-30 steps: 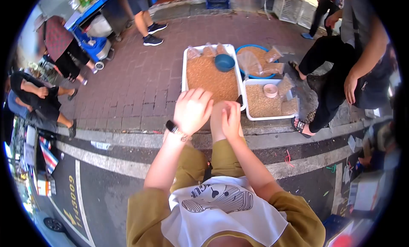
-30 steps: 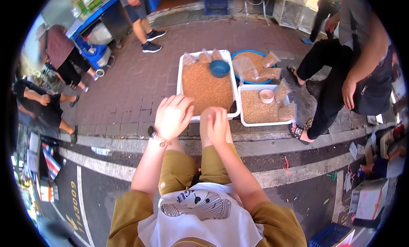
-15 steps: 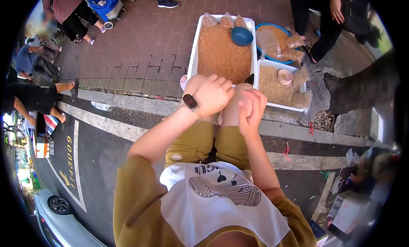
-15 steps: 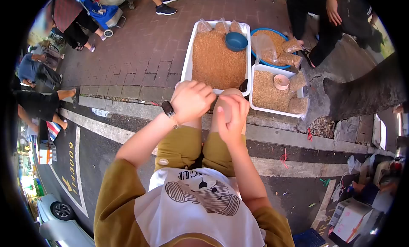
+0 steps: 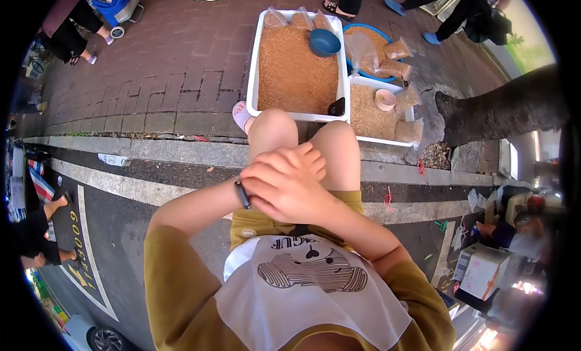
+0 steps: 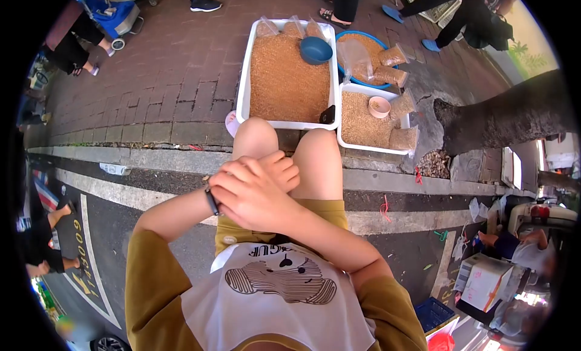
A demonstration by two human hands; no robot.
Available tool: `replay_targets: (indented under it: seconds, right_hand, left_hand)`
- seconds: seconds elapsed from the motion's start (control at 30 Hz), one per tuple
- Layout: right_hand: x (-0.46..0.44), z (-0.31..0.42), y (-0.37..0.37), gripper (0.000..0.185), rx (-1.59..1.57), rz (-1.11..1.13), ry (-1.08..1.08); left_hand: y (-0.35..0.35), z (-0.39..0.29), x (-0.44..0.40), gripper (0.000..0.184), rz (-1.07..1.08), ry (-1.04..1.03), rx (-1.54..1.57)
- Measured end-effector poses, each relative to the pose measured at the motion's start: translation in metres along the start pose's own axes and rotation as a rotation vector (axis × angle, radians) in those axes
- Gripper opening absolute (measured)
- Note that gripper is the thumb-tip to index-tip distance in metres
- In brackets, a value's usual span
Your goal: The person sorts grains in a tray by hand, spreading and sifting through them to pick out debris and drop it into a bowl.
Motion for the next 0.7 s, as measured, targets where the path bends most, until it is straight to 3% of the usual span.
replay_targets:
  seconds: [0.1, 0.17, 0.23, 0.4, 0.43, 0.47, 0.6, 0.7]
  right_hand:
    - [-0.025, 0.000, -0.011, 0.035, -0.204, 0.096, 0.219]
    - [-0.029, -0.014, -0.021, 0.039, -0.287, 0.155, 0.215]
    - [-0.033, -0.036, -0.025, 0.043, -0.327, 0.204, 0.178]
    - [-0.058, -0.114, -0.013, 0.035, 0.071, 0.161, 0.106]
    - [-0.066, -0.127, -0.012, 0.036, 0.093, 0.152, 0.098]
    - [-0.072, -0.139, -0.013, 0.037, 0.114, 0.144, 0.084]
    - [-0.105, -0.201, -0.021, 0.045, -0.150, 0.257, -0.073]
    - [-0.109, -0.272, -0.007, 0.042, -0.410, 0.393, -0.313]
  left_hand:
    - [-0.019, 0.026, 0.001, 0.019, -0.606, -0.135, 0.292]
    - [-0.042, 0.038, -0.019, 0.020, -0.926, -0.126, 0.364]
    - [-0.051, 0.052, -0.036, 0.020, -0.917, -0.122, 0.449]
    - [-0.065, 0.112, -0.095, 0.017, -0.956, -0.021, 0.898]
    - [-0.077, 0.117, -0.116, 0.015, -0.909, -0.096, 1.048]
    - [-0.069, 0.139, -0.116, 0.012, -0.838, 0.023, 1.004]
    - [-0.114, 0.170, -0.186, 0.019, -0.730, 0.117, 1.074]
    - [-0.185, 0.176, -0.244, 0.022, -0.518, 0.219, 1.137]
Point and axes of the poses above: each hand's wrist, its own x-axis away from the middle knuckle, its own y-axis out of the back of the hand, z = x × y, the point moved 7 cm from there along -x, towards the middle knuckle, and after that the axes turned 9 degrees about -x, right-handed, at the moved point
